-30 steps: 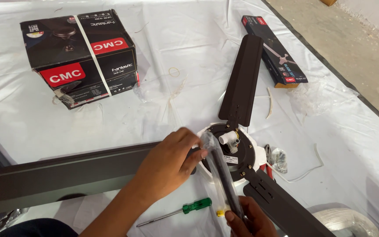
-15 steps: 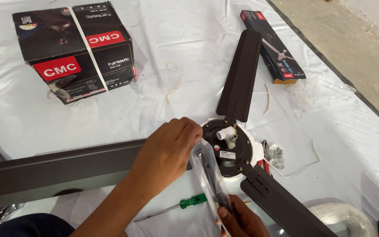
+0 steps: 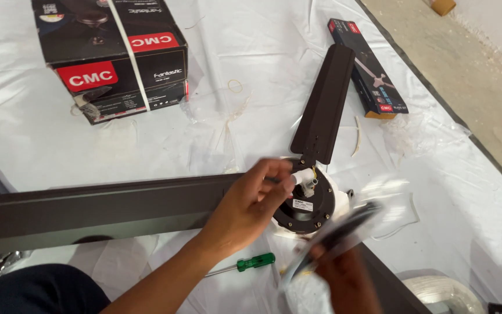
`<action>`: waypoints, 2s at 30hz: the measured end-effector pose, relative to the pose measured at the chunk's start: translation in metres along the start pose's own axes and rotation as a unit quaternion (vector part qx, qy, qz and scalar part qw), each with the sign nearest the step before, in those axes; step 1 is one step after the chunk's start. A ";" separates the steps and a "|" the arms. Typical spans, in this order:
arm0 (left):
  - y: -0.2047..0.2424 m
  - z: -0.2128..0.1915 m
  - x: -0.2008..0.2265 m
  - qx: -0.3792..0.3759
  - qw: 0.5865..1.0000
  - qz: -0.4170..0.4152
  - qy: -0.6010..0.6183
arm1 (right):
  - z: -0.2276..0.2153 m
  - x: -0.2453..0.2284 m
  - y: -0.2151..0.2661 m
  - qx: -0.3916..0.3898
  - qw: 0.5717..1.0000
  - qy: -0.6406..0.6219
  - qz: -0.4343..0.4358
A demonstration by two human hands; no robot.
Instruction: The person sits on a plastic-sheeted floor assembling a ceiling fan, aligning each blade against the motor hub and driving screws with a screwdriver to attach the blades. They then pick up a plastic-wrapped component and begin peeling off its plastic wrapping.
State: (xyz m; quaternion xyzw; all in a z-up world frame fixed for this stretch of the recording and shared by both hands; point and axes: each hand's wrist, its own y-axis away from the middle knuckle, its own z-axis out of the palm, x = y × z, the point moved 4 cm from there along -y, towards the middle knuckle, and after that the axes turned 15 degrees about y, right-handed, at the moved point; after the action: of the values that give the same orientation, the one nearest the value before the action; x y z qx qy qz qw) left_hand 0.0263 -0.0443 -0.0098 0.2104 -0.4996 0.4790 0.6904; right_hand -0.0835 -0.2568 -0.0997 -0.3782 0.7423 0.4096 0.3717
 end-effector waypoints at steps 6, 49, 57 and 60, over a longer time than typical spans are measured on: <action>0.015 -0.013 -0.064 -0.010 0.969 -0.101 -0.226 | -0.041 -0.144 -0.020 0.055 0.989 0.036 -0.129; 0.029 0.002 -0.069 -0.063 0.910 -0.211 -0.351 | -0.014 -0.085 -0.096 0.107 0.959 0.176 -0.193; 0.007 0.002 -0.051 0.006 0.970 -0.084 -0.228 | -0.011 -0.081 -0.091 0.165 0.902 0.242 -0.317; 0.003 0.010 0.011 0.048 0.983 0.095 -0.148 | 0.004 -0.123 -0.047 0.022 0.958 0.136 -0.251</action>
State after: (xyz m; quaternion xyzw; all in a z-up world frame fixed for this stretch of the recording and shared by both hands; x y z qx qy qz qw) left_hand 0.0194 -0.0457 0.0033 0.2633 -0.5901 0.5297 0.5494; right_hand 0.0122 -0.2398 -0.0107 -0.5962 0.6759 0.2315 0.3663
